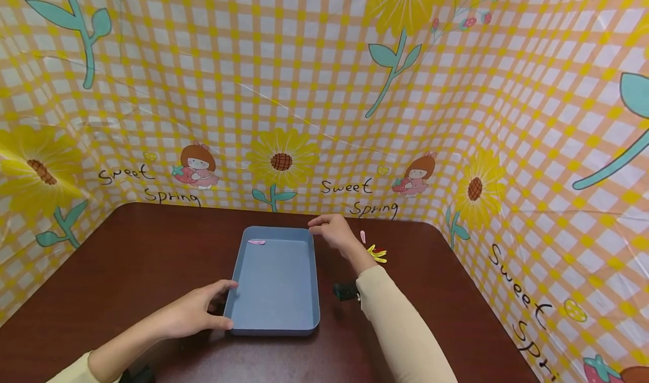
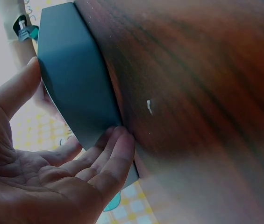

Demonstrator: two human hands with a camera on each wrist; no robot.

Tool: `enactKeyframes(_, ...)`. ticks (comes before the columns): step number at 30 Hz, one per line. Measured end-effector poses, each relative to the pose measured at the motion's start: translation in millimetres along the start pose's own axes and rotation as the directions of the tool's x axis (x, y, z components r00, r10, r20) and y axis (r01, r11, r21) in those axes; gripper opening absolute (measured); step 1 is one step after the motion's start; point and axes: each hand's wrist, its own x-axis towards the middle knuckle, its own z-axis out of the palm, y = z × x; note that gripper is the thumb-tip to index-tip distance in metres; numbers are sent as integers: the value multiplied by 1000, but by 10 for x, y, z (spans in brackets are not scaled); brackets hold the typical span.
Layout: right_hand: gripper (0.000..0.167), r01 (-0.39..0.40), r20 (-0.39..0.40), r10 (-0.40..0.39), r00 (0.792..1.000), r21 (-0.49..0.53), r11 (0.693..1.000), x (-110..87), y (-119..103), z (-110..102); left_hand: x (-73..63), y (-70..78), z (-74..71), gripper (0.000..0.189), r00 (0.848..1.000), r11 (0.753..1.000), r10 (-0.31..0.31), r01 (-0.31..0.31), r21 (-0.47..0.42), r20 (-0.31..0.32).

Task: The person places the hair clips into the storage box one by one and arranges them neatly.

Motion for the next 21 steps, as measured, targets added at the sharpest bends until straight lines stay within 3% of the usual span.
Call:
enactKeyframes(10, 35, -15, -25, 17, 1000, 76, 997, -100, 158, -261, 13, 14, -6, 79, 1000, 1000, 11, -11, 10, -10)
enactKeyframes(21, 41, -21, -46, 26, 999, 110, 994, -144, 417, -371, 6, -32, 4, 80, 1000, 1000, -7, 7, -6, 7)
